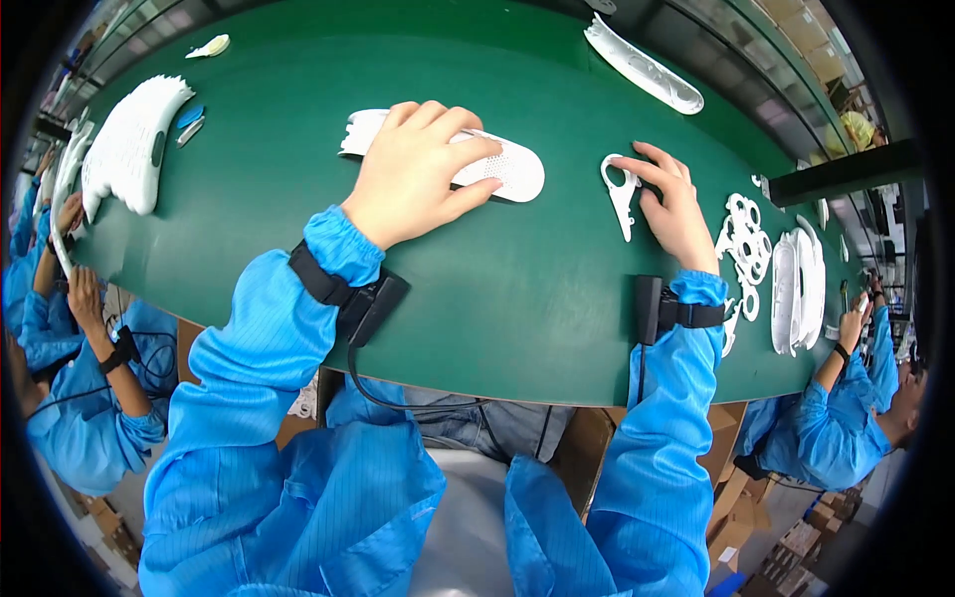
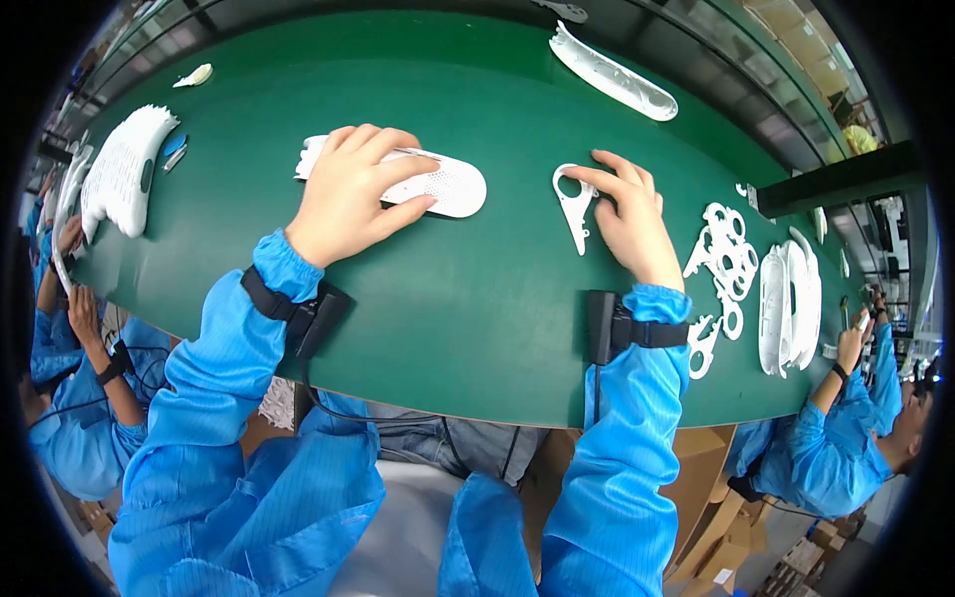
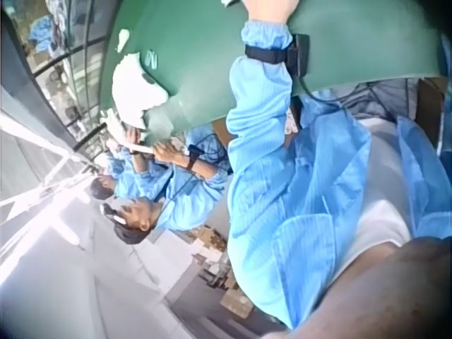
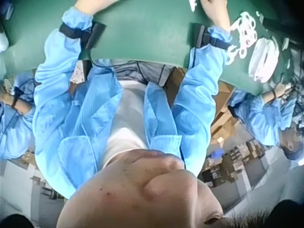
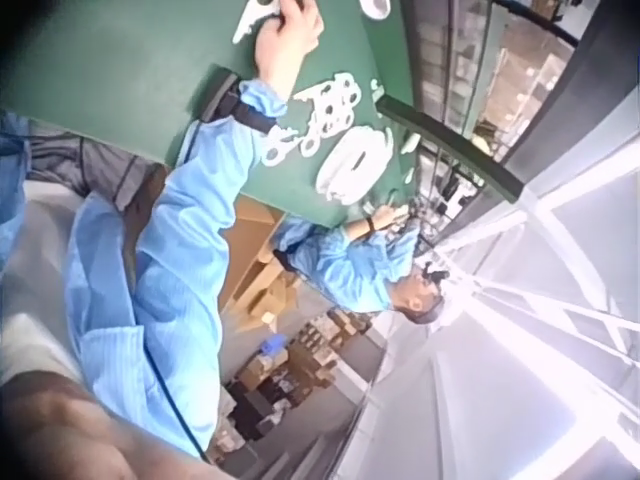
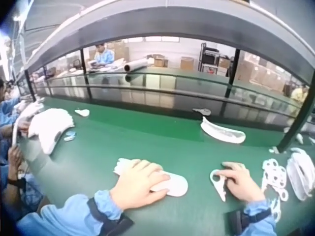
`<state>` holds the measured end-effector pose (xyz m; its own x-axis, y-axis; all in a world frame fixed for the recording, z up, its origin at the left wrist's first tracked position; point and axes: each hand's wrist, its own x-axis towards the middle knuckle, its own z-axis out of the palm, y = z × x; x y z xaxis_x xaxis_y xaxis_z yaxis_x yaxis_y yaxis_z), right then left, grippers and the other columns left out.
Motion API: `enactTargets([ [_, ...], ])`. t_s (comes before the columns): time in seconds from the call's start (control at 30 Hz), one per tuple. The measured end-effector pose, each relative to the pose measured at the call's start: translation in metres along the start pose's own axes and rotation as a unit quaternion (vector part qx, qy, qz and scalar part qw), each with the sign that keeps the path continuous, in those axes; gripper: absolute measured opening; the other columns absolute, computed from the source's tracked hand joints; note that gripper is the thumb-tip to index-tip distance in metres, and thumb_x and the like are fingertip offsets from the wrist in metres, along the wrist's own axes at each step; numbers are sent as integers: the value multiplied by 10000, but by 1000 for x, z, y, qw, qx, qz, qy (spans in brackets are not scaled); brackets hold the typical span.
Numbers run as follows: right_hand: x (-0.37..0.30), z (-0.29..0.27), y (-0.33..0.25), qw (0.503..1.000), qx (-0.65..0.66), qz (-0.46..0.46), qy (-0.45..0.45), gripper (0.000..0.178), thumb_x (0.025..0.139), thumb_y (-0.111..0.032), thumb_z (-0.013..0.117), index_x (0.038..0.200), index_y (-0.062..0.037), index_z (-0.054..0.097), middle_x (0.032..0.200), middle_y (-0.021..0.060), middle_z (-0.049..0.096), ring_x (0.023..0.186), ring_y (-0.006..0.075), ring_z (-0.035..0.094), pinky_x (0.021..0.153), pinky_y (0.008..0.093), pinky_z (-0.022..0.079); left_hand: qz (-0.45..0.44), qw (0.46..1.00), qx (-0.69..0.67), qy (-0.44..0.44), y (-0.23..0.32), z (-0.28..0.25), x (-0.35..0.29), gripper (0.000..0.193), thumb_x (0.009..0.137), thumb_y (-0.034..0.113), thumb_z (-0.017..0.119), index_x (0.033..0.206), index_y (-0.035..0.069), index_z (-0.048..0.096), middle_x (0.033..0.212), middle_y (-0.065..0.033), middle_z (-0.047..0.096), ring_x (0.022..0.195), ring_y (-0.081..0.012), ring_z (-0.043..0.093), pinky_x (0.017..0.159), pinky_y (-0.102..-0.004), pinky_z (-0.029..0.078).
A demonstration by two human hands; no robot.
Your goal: Assembling white plastic face shield components by snapping pieces together at a factory workbench.
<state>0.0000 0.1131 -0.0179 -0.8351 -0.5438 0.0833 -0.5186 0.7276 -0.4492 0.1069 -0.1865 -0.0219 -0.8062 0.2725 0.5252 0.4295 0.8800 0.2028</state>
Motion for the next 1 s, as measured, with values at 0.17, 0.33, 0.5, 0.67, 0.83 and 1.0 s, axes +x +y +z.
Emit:
enactTargets([
  [0.17,3,3,-4,998,-3,-29,62,287,760,-1,616,1014,-111,688,1193,105,540,1202,318,440,1003,379,406,3,1000,22,-7,-1,-4,-2,235,796,270,701,991,138,706,1041,-62,623,950,-253,568,882,-390,410],
  [0.33,1,1,-5,998,-5,-12,66,133,791,-59,682,922,-80,685,1143,97,540,1164,305,447,975,383,414,-8,1000,3,-12,1,-4,-1,290,787,268,696,1045,137,684,1042,-57,620,958,-248,562,883,-388,400],
  [0.5,0,7,-17,995,11,-34,92,106,802,-74,693,901,-63,657,1153,103,551,1170,306,445,970,390,412,-18,1000,-24,-6,3,-3,3,427,763,286,711,1146,114,635,1076,-71,610,1006,-260,553,903,-396,387],
  [0.67,1,22,-62,959,45,-207,188,187,748,-45,720,896,-78,610,1103,121,582,1091,339,502,932,427,419,50,996,11,69,8,-23,6,662,663,395,764,1227,96,593,1175,-101,566,1131,-302,512,998,-478,322],
  [0.83,-14,36,-111,935,146,-259,193,203,741,-42,704,899,-56,577,1052,115,586,1086,324,510,925,418,426,82,995,-49,40,29,-15,1,498,648,181,781,1123,103,656,824,-63,576,785,-266,564,840,-418,418],
  [1.0,-7,7,-73,927,119,-137,327,362,773,-112,713,1094,-28,567,1085,165,583,1088,355,500,940,421,423,67,984,-116,117,28,-15,-5,394,584,-21,736,964,76,701,729,-67,585,685,-272,578,677,-362,479],
])
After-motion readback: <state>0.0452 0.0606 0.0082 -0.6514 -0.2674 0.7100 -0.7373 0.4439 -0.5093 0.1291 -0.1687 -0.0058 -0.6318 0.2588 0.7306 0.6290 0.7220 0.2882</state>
